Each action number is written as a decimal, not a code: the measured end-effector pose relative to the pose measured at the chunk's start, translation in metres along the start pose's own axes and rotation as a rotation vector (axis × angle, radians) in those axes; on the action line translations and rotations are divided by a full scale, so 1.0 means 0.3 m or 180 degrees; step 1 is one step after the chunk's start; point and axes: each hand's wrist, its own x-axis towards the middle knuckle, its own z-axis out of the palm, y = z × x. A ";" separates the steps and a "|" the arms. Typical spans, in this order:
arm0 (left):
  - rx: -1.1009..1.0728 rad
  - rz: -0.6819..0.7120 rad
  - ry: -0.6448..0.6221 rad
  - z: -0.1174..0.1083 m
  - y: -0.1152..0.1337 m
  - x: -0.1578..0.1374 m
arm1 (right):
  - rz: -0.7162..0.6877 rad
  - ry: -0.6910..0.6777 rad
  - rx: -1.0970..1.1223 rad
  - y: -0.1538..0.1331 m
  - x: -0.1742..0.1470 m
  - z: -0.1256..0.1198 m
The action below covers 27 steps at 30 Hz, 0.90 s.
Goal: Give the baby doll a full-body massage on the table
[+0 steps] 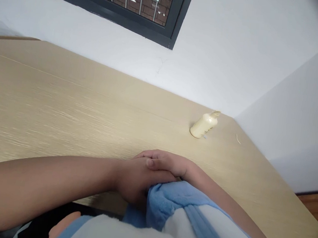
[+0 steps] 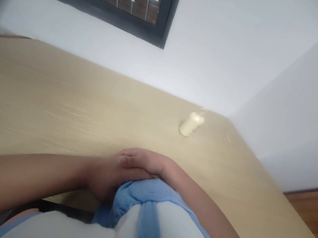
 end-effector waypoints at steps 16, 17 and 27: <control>0.0243 0.0021 0.0183 0.000 0.004 0.001 | -0.0009 0.0000 -0.0046 -0.004 -0.003 -0.001; 0.0230 0.0020 0.0166 0.000 0.004 0.001 | -0.0005 0.0004 -0.0051 -0.005 -0.003 -0.001; 0.0211 -0.0003 0.0096 0.000 0.003 0.000 | -0.0040 -0.0011 -0.0039 0.002 -0.003 -0.003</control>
